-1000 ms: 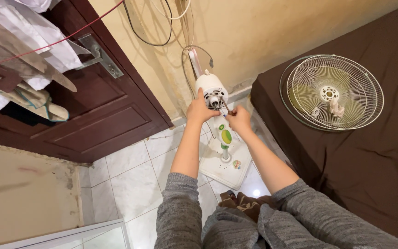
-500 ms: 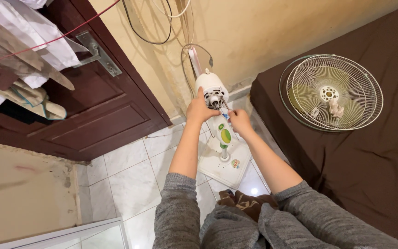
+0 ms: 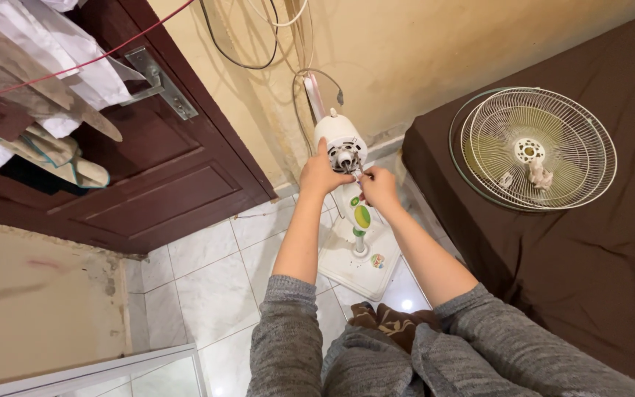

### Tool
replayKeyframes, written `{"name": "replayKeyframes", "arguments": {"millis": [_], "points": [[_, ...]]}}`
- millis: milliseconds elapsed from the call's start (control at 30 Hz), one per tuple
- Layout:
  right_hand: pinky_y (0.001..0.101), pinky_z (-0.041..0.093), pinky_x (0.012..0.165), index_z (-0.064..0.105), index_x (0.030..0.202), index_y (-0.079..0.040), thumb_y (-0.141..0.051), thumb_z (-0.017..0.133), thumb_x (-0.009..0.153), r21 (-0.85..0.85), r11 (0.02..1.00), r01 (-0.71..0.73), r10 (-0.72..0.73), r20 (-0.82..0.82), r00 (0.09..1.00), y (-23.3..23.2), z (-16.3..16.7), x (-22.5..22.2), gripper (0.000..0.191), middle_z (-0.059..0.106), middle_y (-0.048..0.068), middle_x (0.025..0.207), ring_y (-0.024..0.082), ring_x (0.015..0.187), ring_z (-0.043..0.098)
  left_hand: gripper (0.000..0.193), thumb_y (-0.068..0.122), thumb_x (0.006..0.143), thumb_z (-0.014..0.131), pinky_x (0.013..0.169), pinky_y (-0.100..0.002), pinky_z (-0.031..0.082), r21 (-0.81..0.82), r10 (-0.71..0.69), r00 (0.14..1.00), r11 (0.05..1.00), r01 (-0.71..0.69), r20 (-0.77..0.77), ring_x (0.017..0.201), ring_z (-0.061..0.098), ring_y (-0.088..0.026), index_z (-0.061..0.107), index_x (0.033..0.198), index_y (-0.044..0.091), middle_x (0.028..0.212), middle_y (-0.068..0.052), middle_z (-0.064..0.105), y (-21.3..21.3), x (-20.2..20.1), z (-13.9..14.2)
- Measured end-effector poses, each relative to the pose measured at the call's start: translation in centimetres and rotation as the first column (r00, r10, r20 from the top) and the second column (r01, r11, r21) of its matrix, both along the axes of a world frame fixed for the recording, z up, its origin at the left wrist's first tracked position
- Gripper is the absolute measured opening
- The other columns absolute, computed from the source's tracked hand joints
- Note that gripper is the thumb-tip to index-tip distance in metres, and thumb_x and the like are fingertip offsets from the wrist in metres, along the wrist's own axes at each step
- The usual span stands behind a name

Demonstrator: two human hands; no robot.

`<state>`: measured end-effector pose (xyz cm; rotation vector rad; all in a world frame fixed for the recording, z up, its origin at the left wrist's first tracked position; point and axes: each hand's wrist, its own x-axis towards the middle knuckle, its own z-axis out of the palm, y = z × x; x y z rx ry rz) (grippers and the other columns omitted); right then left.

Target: The person services a pedestal fan whose blade and guard have been removed. They hold the fan motor housing steady and use a screwdriver to loosen and remove screws from the rear housing, working on the disassembled fan placed on the floor beside a bed.

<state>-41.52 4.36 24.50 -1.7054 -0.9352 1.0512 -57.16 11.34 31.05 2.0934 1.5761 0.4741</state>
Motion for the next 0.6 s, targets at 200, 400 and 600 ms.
{"name": "replayKeyframes", "arguments": {"millis": [200, 400, 600], "points": [[0.0329, 0.052, 0.052, 0.058, 0.106, -0.001, -0.015, 0.05, 0.104, -0.13, 0.988, -0.087, -0.065, -0.846, 0.529, 1.0, -0.6, 2.2, 0.017, 0.062, 0.008, 0.08, 0.019, 0.063, 0.063, 0.135, 0.042, 0.048, 0.095, 0.088, -0.042, 0.058, -0.026, 0.01, 1.0, 1.0, -0.009, 0.012, 0.107, 0.071, -0.037, 0.027, 0.157, 0.002, 0.115, -0.023, 0.072, -0.3, 0.0, 0.1], [0.0367, 0.045, 0.048, 0.055, 0.118, -0.016, -0.017, 0.058, 0.1, -0.102, 0.993, 0.063, -0.088, -0.265, 0.96, -0.4, -0.4, 0.5, 0.019, 0.065, 0.006, 0.081, 0.016, 0.06, 0.055, 0.137, 0.044, 0.048, 0.097, 0.089, -0.042, 0.058, -0.029, 0.002, 1.0, 1.0, -0.002, -0.007, 0.107, 0.071, -0.037, 0.025, 0.157, 0.002, 0.116, -0.023, 0.072, -0.5, 0.2, 0.1], [0.0422, 0.057, 0.073, 0.068, 0.117, -0.004, -0.003, 0.074, 0.082, 0.249, 0.966, -0.064, -0.043, 0.401, 0.915, -0.9, -0.3, 0.0, 0.036, 0.074, 0.018, 0.085, 0.03, 0.077, 0.073, 0.14, 0.045, 0.046, 0.098, 0.09, -0.042, 0.057, -0.022, -0.01, 1.0, 1.0, 0.01, 0.013, 0.108, 0.07, -0.039, 0.024, 0.157, 0.002, 0.116, -0.025, 0.071, -0.3, -0.2, -0.5]]}}
